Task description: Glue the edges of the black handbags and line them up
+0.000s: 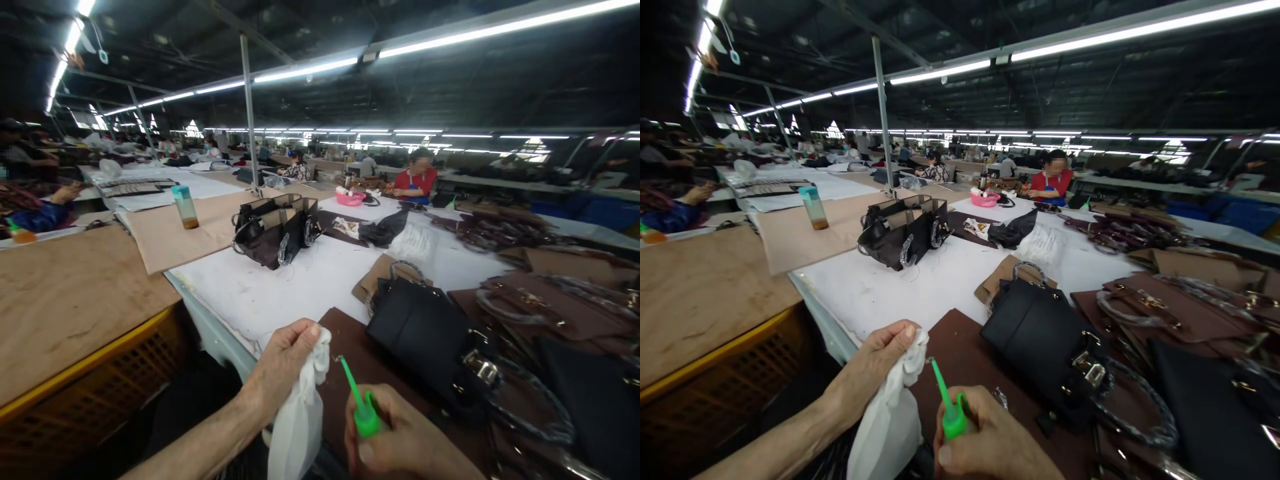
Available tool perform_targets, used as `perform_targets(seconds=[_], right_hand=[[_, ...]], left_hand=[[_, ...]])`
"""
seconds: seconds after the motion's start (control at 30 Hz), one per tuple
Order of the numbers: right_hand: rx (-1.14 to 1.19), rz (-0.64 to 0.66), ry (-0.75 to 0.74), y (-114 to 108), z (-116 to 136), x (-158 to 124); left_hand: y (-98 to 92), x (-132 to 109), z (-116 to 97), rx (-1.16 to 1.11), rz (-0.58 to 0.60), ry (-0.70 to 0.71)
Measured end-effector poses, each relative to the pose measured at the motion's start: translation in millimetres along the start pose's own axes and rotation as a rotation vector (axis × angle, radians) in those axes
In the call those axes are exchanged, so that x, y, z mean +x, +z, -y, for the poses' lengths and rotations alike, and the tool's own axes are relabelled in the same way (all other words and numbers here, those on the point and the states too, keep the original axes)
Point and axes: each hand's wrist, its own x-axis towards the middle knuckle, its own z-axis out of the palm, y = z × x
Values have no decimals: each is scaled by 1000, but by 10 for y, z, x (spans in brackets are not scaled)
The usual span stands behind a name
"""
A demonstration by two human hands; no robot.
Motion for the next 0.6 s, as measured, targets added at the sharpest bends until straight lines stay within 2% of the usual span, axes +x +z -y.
perform_targets(seconds=[0.1, 0.2, 0.33, 0.47, 0.6], right_hand=[[-42, -25, 8, 20, 116, -42], [-83, -36, 27, 48, 208, -66], [-81, -70, 36, 81, 196, -15], [-120, -166, 23, 103, 175, 54], [-148, -163, 64, 143, 285, 66]], left_hand=[[30, -25, 8, -23, 47, -19], [-18, -58, 41, -50, 59, -46], [-88, -105, 96, -50, 90, -43], [-132, -148, 74, -3, 171, 44], [-182, -178, -6, 126, 253, 151]])
